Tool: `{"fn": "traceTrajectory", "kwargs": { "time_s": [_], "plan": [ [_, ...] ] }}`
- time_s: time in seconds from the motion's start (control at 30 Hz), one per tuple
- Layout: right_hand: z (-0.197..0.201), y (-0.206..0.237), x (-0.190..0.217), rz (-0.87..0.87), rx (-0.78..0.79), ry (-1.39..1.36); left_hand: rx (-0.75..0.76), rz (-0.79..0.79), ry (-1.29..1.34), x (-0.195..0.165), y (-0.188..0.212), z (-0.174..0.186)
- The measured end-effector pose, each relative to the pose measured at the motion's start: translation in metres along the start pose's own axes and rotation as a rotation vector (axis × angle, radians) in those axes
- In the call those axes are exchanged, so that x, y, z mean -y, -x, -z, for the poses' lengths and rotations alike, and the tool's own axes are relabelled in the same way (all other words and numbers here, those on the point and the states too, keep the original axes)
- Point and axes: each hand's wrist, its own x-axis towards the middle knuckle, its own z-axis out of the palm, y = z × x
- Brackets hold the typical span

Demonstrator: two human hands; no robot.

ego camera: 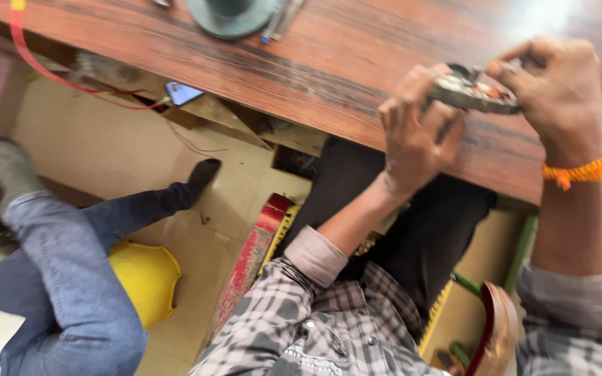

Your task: The person sits at a workbench assembling an electric motor armature, pressing copper coil windings into the slots of the rotor and turning the part to work around it. They pick up a green screwdriver and use it on the rotor before continuing to seat the windings by hand.

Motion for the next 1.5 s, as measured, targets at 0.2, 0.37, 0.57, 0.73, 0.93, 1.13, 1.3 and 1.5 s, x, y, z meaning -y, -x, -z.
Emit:
{"fn": "traceTrajectory", "kwargs": {
  "time_s": [0.2, 0.37, 0.57, 0.73, 0.93, 1.13, 1.3, 1.5],
  "plan": [
    [-0.009, -0.006, -0.01, -0.072, -0.038, -0.085, 0.334, -0.255, 0.158, 0.029, -0.037, 0.013],
    [-0.01, 0.002, -0.016, -0.133, -0.13, -0.225, 0.555, -0.341, 0.215, 0.059, -0.064, 0.004],
    [-0.007, 0.008, -0.016, -0.176, -0.192, -0.337, 0.527, -0.272, 0.326, 0.067, -0.058, -0.001],
    [0.001, 0.014, -0.011, -0.227, -0.191, -0.275, 0.521, -0.213, 0.353, 0.072, -0.05, -0.001],
    [0.011, 0.036, 0.017, -0.22, -0.159, -0.255, 0.563, -0.184, 0.446, 0.072, -0.055, 0.002],
    [0.008, 0.06, 0.041, -0.133, -0.15, -0.163, 0.521, -0.289, 0.48, 0.071, -0.062, 0.016],
    [0.005, 0.064, 0.038, -0.182, -0.109, -0.288, 0.573, -0.317, 0.528, 0.072, -0.058, 0.024],
    [-0.005, 0.074, 0.03, -0.202, -0.12, -0.348, 0.584, -0.29, 0.503, 0.065, -0.059, 0.027]
  ]
}}
